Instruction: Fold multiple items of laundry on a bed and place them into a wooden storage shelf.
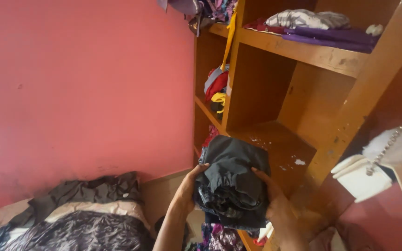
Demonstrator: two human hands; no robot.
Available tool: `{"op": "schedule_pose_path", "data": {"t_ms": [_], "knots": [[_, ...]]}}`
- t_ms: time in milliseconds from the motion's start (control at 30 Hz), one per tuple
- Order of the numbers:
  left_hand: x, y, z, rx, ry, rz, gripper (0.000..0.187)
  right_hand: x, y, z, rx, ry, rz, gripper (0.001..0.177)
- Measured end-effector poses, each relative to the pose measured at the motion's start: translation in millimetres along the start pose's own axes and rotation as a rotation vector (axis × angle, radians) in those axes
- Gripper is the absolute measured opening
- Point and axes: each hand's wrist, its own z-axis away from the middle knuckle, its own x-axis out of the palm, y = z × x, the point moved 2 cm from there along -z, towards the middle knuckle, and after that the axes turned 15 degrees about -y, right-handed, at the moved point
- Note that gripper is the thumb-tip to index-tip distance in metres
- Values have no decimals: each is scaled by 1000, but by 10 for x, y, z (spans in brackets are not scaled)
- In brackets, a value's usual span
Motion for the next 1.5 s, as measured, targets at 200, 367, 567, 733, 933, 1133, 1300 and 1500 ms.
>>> {"op": "schedule_pose_path", "data": {"t_ms": [200, 367, 567, 733, 933, 1133, 1300, 1500], "knots": [[-243, 143, -782, 36, -177, 50, 43, 18, -296, -416, -57, 26, -20, 40], [-486, 302, -1618, 15, -195, -50, 43, -81, -599, -814, -155, 13, -14, 43], [127, 631, -1932, -36, -221, -30, 38, -268, -924, -1139, -331, -18, 9, 43], [-66, 573, -2800, -42, -251, -152, 41, -795, -1148, -1557, -411, 22, -30, 43], [21, 603, -3537, -146, -288, -143, 43, -1094, -1404, -1927, -522, 109, -49, 43], [-473, 279, -4527, 109, -50, -543, 59, -2174, -1508, -2757, -610, 149, -75, 44], [-179, 171, -3973, 621, 130, -1160, 83, -2743, -1429, -3151, -659, 291, -45, 44], [165, -201, -3852, 539, -124, -1622, 111, -3148, -1674, -3467, -331, 752, 455, 61]]}}
